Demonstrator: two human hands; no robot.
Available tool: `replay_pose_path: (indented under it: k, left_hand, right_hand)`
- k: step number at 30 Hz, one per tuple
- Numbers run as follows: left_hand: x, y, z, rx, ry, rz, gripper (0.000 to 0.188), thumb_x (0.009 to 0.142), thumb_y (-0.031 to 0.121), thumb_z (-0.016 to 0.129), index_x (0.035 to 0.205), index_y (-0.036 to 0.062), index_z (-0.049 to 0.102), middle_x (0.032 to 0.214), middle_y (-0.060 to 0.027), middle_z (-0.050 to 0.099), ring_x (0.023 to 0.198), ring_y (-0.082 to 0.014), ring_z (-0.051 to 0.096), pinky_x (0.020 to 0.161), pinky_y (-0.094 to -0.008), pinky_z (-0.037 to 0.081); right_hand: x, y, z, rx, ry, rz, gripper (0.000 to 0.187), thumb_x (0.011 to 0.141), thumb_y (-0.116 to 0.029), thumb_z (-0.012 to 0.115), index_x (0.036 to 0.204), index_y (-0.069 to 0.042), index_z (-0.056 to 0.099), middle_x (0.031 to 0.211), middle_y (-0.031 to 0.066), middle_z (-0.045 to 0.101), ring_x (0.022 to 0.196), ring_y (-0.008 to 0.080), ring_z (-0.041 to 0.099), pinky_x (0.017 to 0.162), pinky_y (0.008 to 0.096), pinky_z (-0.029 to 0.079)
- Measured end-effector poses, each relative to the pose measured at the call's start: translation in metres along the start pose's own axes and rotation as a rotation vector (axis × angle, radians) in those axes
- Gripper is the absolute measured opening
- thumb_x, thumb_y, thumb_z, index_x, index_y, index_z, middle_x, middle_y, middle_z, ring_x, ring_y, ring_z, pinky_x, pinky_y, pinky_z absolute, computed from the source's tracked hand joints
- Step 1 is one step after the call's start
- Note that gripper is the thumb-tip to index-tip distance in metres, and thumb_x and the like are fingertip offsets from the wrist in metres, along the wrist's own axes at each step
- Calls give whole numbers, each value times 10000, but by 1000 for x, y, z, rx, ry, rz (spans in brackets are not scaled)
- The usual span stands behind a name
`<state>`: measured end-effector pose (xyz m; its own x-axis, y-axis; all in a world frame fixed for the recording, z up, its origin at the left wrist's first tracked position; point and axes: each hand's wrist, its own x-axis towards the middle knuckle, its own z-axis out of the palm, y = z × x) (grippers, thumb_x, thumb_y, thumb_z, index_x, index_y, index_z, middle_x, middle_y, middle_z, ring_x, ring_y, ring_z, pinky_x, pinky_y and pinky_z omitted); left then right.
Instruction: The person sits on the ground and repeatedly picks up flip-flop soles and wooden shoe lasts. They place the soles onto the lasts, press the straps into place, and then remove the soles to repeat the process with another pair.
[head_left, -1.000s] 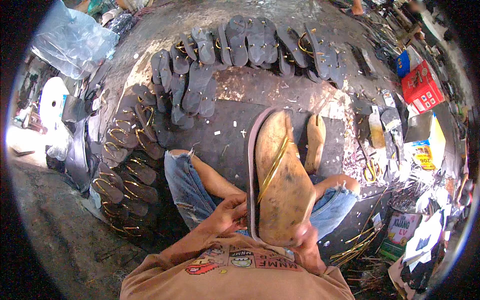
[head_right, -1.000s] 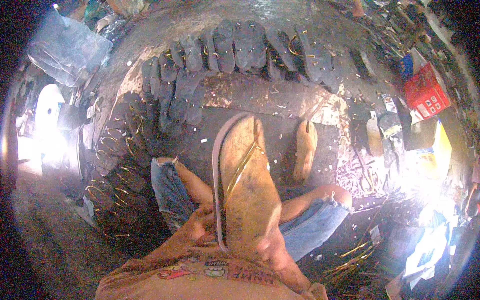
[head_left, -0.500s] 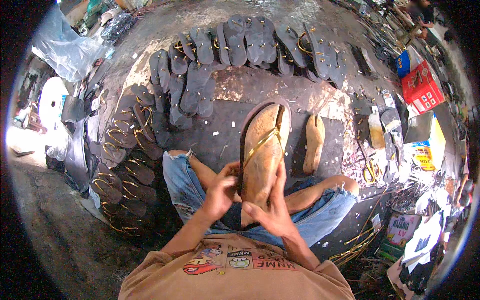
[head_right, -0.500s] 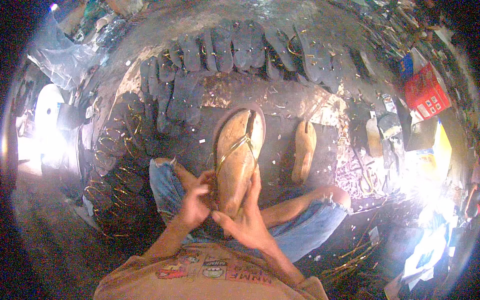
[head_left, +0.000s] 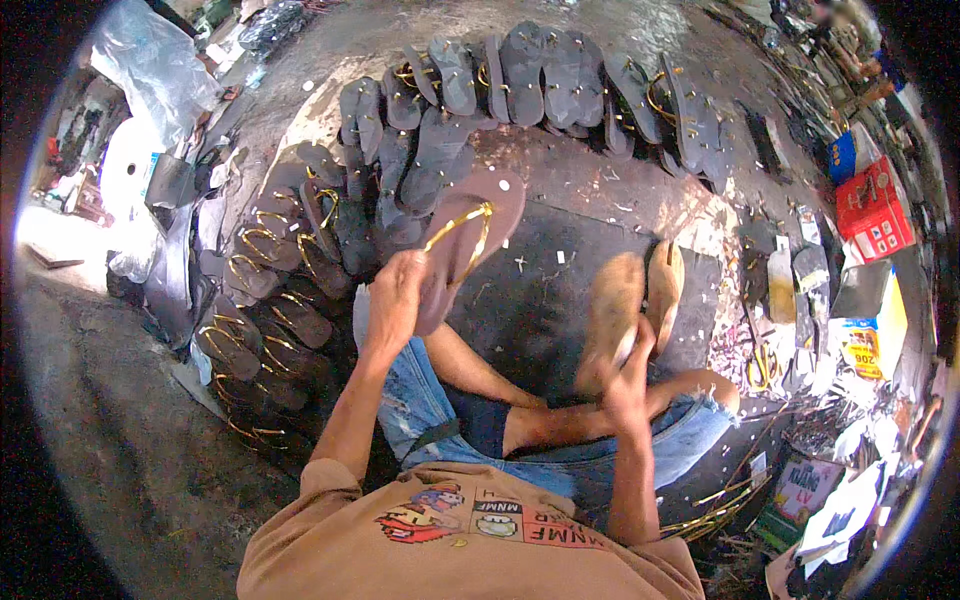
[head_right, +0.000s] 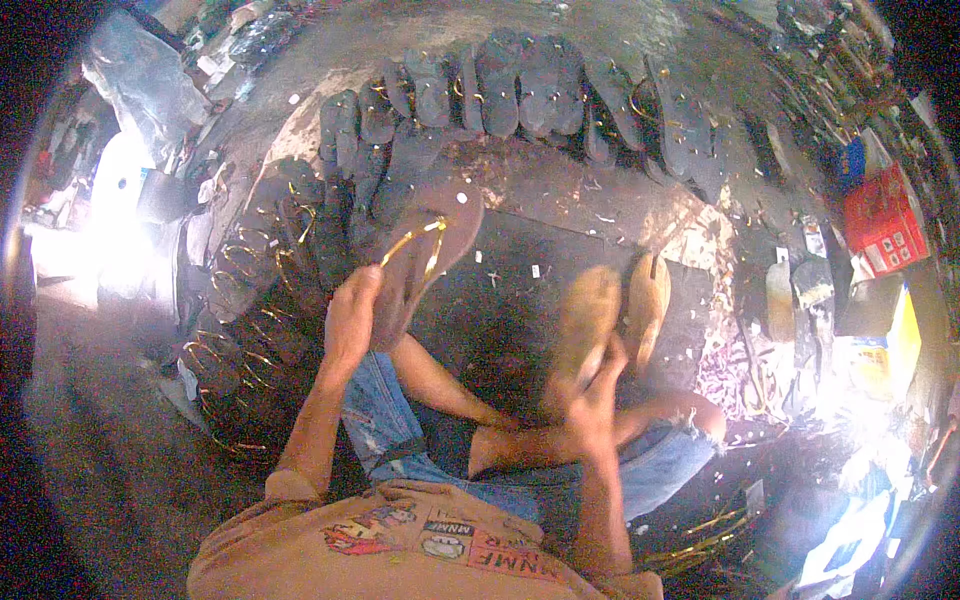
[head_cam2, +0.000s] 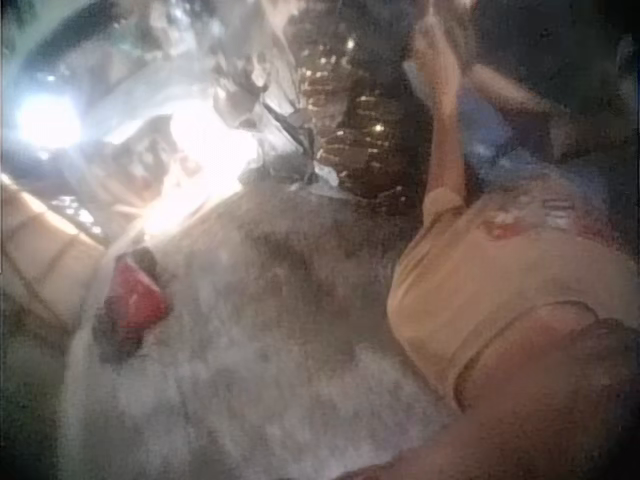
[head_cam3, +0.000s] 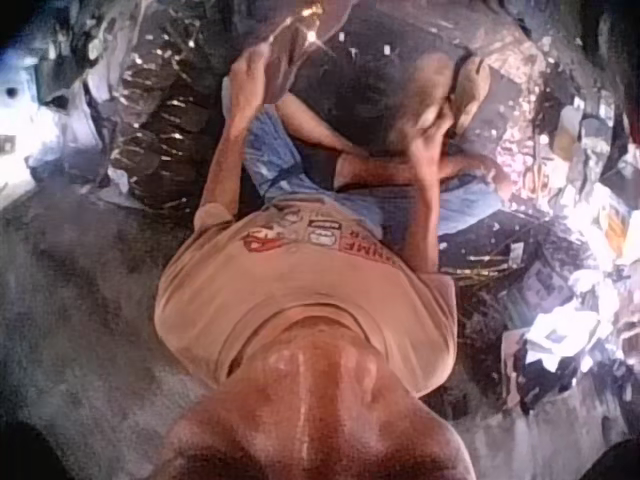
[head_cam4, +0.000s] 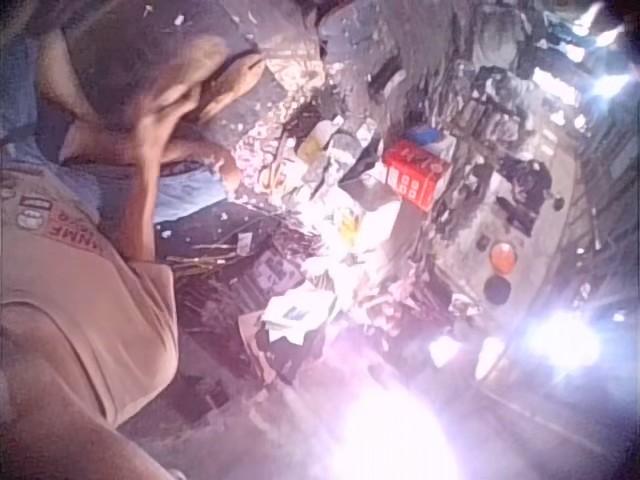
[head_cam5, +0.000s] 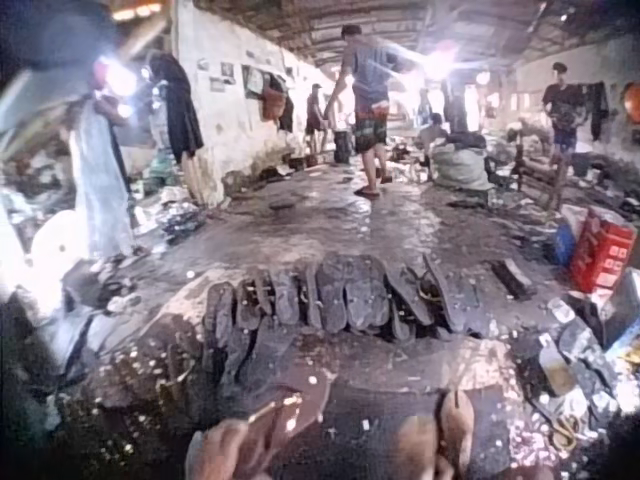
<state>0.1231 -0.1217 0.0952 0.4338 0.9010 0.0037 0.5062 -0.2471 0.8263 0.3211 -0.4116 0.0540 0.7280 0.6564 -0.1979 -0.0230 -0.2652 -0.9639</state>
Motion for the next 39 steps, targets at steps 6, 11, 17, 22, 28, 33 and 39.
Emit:
replay_pose_path:
  k: [6,11,17,22,28,33,39]
  left_hand:
    - [-47,72,-21,138,-286,36,782,702,391,998,1299,-19,702,1247,-205,752,1151,-287,726,1009,-409,557]
    - [-73,86,-27,-3,-596,23,788,788,375,957,1382,-49,659,1324,-190,732,1261,-251,677,1081,-404,524]
    - [-66,10,-50,-200,-853,-93,551,917,335,863,1308,-18,699,1215,-100,765,1138,-182,696,1030,-369,533]
    - [-85,-15,-42,-298,-833,-10,482,931,249,853,1315,10,684,1214,-82,758,1154,-189,682,1037,-374,529]
    - [-128,-37,-59,-331,-565,-136,577,911,130,836,1451,63,644,1331,-110,731,1202,-199,682,1083,-397,527]
    - [-83,-111,-118,-601,311,-523,558,921,133,804,1437,18,623,1370,-128,680,1174,-228,680,997,-391,584]
    - [-8,-291,-235,-1155,1066,-280,359,949,99,800,1265,77,630,1300,-85,685,1284,-258,616,1055,-524,542]
  right_hand:
    - [37,-39,-12,-655,192,-382,823,901,-177,823,1590,-32,396,1656,272,361,1535,489,338,1272,540,303]
    - [48,-113,-3,-397,-55,-386,839,722,-186,954,1448,5,578,1454,218,595,1360,335,557,1160,450,446]
    - [41,-68,-20,47,-436,-48,764,829,-106,858,1513,20,541,1338,149,670,1232,242,625,1067,355,500]
    - [41,-42,-27,-12,-531,86,705,924,-247,834,1491,59,548,1287,152,707,1145,232,665,998,387,531]
    - [24,-45,13,24,-510,100,832,885,-421,847,1516,28,543,1245,147,714,1163,255,656,1018,393,515]
    - [29,-40,40,167,-470,34,974,998,-544,715,1705,-92,221,1653,224,400,1402,357,522,1111,500,464]
    - [70,-13,14,76,-320,42,612,1060,-273,677,1583,-60,442,1515,123,524,1216,247,635,1023,366,513]
